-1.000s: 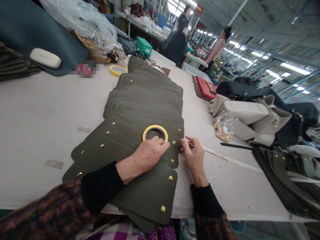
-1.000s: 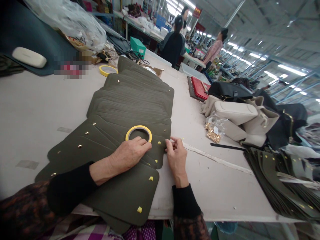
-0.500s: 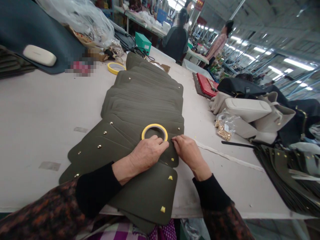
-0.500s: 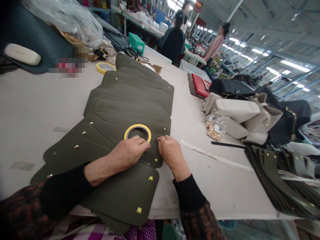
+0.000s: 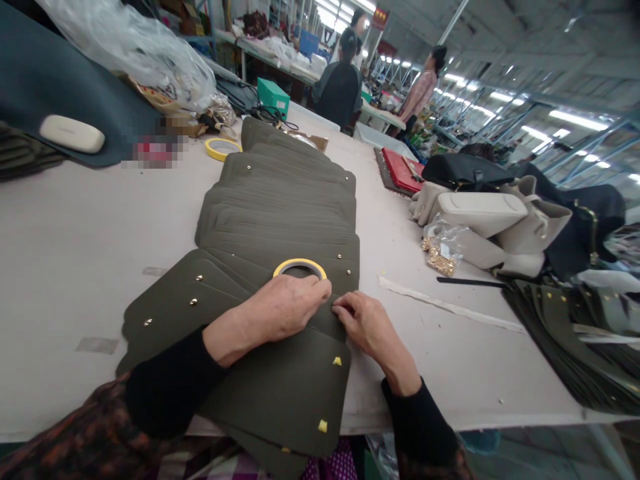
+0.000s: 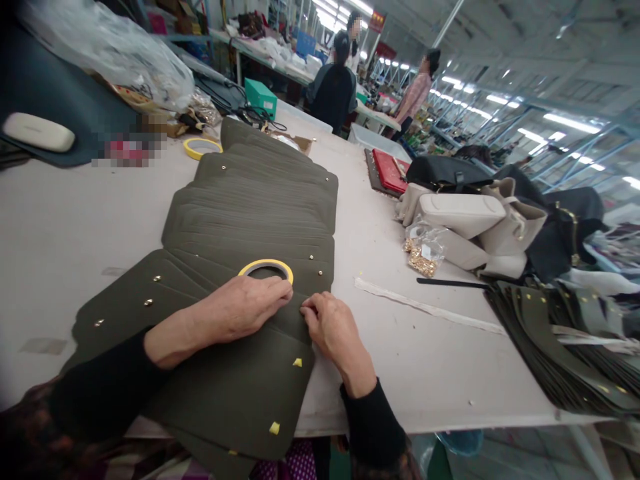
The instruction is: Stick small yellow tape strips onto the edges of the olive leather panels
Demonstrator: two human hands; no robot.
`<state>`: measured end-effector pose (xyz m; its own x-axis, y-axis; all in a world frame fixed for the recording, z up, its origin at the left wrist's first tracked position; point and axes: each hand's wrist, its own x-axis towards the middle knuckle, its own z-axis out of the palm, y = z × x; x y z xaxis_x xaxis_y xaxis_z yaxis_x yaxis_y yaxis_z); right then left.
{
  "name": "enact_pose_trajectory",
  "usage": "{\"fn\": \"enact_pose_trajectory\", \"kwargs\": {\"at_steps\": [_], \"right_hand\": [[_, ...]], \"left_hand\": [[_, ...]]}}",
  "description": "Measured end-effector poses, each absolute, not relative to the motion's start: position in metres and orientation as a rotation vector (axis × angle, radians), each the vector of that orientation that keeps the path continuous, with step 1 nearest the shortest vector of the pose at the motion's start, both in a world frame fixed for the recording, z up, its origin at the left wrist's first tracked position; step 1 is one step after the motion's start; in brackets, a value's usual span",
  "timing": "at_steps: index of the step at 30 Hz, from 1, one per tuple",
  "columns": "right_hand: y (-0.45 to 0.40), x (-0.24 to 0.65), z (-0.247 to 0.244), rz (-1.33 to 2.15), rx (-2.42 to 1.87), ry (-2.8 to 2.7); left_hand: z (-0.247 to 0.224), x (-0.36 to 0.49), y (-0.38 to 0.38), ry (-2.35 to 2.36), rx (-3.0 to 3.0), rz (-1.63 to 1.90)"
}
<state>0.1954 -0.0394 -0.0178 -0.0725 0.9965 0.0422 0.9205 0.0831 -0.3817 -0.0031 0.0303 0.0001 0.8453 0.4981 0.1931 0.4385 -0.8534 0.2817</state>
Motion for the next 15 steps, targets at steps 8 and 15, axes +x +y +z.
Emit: {"fn": "enact_pose_trajectory", "kwargs": {"at_steps": [8, 15], "right_hand": [[-0.058, 0.188, -0.015, 0.590, -1.589, -1.523], [-0.055, 0.177, -0.005, 0.284, -1.373, -1.742]], "left_hand": [[-0.008, -0.005, 0.031, 0.545, 2.649, 0.790], [-0.007, 0.000, 0.023, 0.599, 2.675, 0.797]]}}
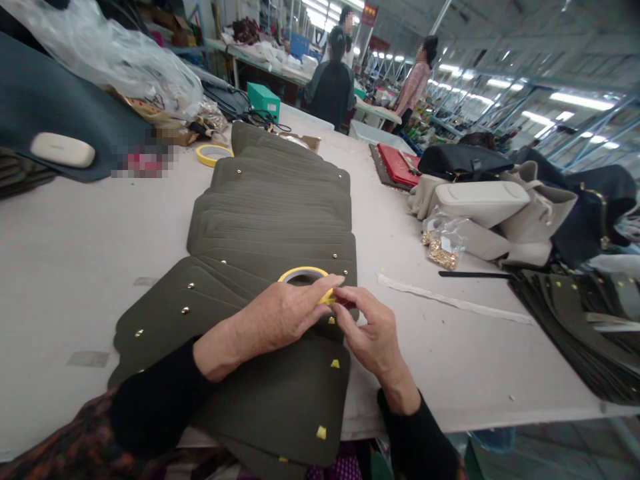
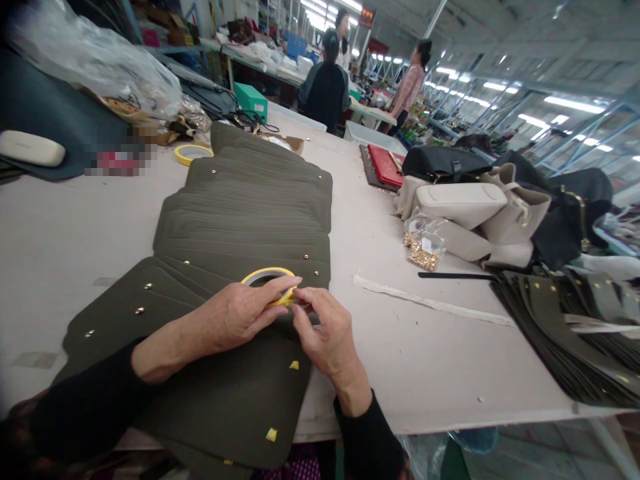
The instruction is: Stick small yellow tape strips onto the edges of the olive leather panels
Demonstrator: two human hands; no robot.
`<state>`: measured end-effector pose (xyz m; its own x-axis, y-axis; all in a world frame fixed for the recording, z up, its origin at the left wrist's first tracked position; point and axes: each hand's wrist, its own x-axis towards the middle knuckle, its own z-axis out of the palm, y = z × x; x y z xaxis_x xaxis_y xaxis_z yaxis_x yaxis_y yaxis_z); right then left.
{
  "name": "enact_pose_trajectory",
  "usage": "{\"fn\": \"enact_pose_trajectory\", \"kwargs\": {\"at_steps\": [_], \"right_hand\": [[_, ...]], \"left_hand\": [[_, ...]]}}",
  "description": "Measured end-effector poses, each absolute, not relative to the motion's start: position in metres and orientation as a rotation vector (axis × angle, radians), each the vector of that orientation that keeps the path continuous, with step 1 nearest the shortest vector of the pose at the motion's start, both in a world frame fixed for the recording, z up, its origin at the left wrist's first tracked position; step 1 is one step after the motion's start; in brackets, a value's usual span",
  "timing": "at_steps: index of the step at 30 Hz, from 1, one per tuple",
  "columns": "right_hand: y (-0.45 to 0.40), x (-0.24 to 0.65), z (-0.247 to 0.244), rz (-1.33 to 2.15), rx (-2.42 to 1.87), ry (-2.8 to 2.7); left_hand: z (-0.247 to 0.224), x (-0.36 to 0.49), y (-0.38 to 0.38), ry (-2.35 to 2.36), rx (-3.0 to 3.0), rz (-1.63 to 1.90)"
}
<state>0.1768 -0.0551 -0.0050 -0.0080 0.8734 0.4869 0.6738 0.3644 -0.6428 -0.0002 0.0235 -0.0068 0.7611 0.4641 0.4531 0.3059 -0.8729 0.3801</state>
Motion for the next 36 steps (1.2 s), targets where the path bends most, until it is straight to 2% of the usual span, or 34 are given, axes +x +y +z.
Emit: {"fn": "enact_pose_trajectory", "kwargs": {"at_steps": [10, 13, 15, 20, 25, 29, 33, 36], "right_hand": [[-0.054, 0.175, -0.014, -0.138, -1.361, -1.921], [-0.056, 0.172, -0.015, -0.141, -1.401, -1.852], [-0.058, 0.168, -0.012, -0.002, -1.491, -1.694], [-0.058, 0.161, -0.001, 0.667, -1.553, -1.116], [-0.050, 0.187, -0.010, 0.828, -1.554, -0.772], [-0.056, 0.216, -0.025, 1.022, -1.665, -0.800], [-0.065, 0.224, -0.031, 1.063, -1.710, -0.944], [-0.065, 0.221, -0.031, 1.055, -1.738, -1.002]], "left_hand": [[-0.010, 0.001, 0.022, 0.636, 2.799, 0.667], [-0.007, 0.003, 0.021, 0.646, 2.816, 0.647], [-0.005, 0.006, 0.021, 0.665, 2.852, 0.696], [0.002, 0.016, 0.015, 0.651, 2.974, 0.918], [0.001, 0.022, 0.006, 0.615, 2.872, 1.016], [-0.010, 0.024, 0.012, 0.778, 2.936, 0.762], [-0.019, 0.026, 0.022, 0.865, 3.017, 0.398], [-0.020, 0.027, 0.023, 0.819, 3.006, 0.342]]}}
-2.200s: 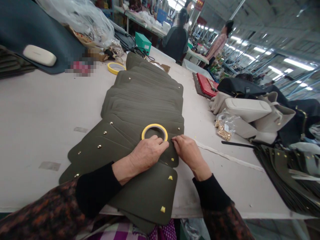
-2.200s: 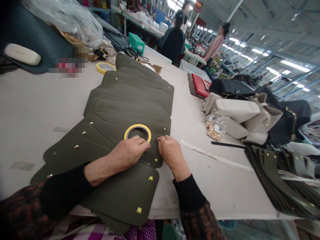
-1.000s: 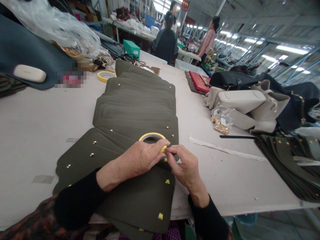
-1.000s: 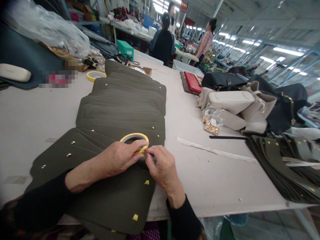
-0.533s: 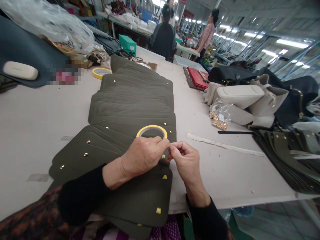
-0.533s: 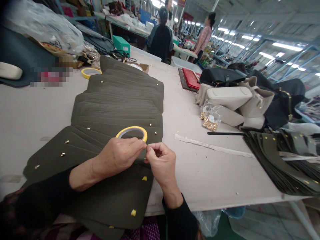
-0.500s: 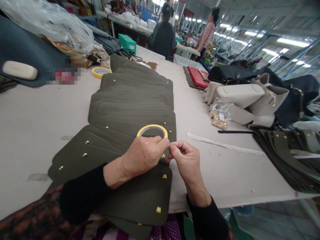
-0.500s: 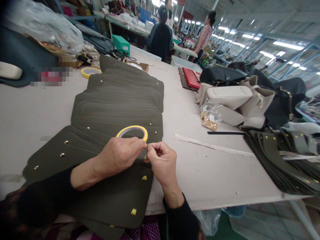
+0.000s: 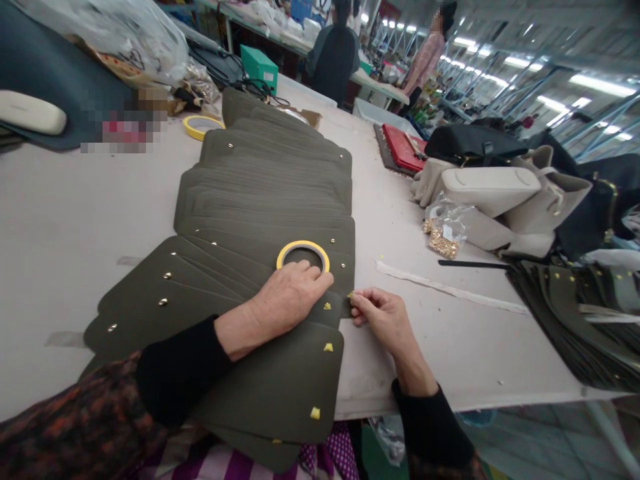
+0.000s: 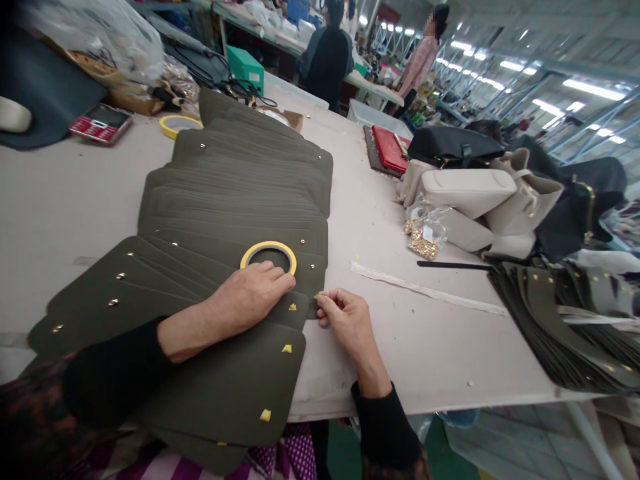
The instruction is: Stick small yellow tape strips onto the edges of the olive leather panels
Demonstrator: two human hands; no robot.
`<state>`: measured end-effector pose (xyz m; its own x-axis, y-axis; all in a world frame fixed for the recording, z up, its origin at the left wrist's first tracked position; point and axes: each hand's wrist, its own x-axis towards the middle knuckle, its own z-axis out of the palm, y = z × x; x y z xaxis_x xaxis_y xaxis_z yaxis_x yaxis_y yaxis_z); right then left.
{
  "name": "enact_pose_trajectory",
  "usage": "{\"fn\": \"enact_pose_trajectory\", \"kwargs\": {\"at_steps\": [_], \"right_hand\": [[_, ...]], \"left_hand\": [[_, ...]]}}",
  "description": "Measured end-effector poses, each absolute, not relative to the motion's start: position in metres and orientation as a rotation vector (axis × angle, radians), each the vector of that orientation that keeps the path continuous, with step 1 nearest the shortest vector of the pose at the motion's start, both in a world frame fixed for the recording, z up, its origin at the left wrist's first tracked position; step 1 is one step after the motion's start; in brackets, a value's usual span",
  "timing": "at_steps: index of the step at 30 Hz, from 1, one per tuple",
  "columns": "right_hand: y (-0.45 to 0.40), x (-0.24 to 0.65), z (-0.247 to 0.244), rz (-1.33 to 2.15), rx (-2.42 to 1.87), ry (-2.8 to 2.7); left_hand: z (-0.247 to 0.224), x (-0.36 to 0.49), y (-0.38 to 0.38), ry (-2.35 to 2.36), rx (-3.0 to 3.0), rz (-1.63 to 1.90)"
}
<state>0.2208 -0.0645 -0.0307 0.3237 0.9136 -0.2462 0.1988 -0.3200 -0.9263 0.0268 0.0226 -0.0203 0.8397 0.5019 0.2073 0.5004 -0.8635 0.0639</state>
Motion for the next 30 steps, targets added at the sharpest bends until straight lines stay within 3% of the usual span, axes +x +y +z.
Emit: {"fn": "enact_pose_trajectory", "kwargs": {"at_steps": [8, 20, 30], "right_hand": [[-0.062, 0.223, -0.030, 1.031, -1.833, -1.239], [-0.065, 0.206, -0.023, 0.449, -1.938, -1.829], [-0.072, 0.213, -0.026, 0.272, -1.902, -1.783]], "left_hand": [[-0.019, 0.023, 0.019, 0.720, 2.917, 0.343], [-0.024, 0.021, 0.017, 0.713, 2.910, 0.386], [-0.023, 0.022, 0.020, 0.695, 2.914, 0.398]]}}
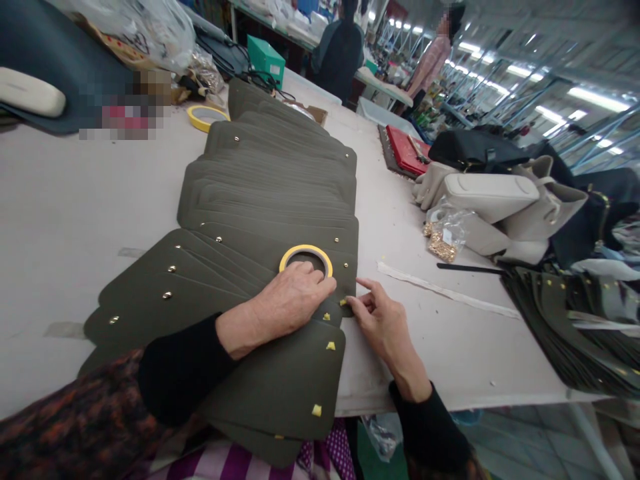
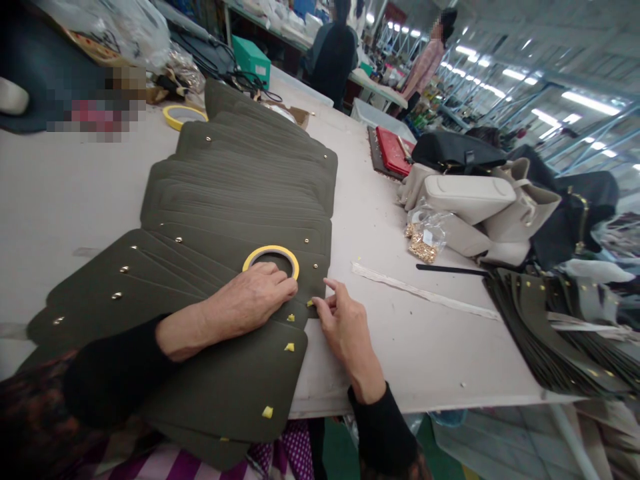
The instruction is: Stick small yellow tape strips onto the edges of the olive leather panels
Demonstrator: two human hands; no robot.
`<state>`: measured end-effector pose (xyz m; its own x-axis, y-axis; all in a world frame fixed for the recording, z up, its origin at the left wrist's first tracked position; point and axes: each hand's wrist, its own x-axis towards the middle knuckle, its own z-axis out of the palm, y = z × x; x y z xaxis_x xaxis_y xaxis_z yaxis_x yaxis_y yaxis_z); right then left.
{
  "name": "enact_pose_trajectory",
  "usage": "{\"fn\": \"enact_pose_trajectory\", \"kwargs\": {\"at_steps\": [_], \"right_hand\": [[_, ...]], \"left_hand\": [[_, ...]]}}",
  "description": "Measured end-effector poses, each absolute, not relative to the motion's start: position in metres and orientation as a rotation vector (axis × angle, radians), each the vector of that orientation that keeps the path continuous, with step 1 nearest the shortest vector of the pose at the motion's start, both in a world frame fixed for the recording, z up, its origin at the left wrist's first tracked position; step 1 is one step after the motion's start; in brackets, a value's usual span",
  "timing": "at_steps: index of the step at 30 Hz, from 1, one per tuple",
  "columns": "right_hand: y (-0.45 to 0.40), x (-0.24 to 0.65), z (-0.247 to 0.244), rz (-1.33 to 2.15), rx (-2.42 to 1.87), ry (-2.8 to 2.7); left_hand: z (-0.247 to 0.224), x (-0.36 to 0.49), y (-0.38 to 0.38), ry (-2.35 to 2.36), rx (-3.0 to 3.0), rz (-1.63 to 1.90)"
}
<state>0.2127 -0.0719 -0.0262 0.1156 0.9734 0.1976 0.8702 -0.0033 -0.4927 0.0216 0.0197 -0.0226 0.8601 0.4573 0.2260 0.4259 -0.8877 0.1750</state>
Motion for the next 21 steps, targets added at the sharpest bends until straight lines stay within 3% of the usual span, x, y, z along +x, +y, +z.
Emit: {"fn": "enact_pose_trajectory", "kwargs": {"at_steps": [7, 14, 21], "right_hand": [[-0.076, 0.212, -0.020, 0.106, -1.710, -2.262], [-0.060, 0.201, -0.028, 0.290, -2.040, -1.862], [-0.074, 0.191, -0.033, 0.187, -2.109, -1.705]], "left_hand": [[-0.023, 0.020, 0.020, 0.661, 2.889, 0.462], [-0.022, 0.018, 0.017, 0.673, 2.893, 0.385], [-0.019, 0.013, 0.018, 0.629, 2.805, 0.466]]}}
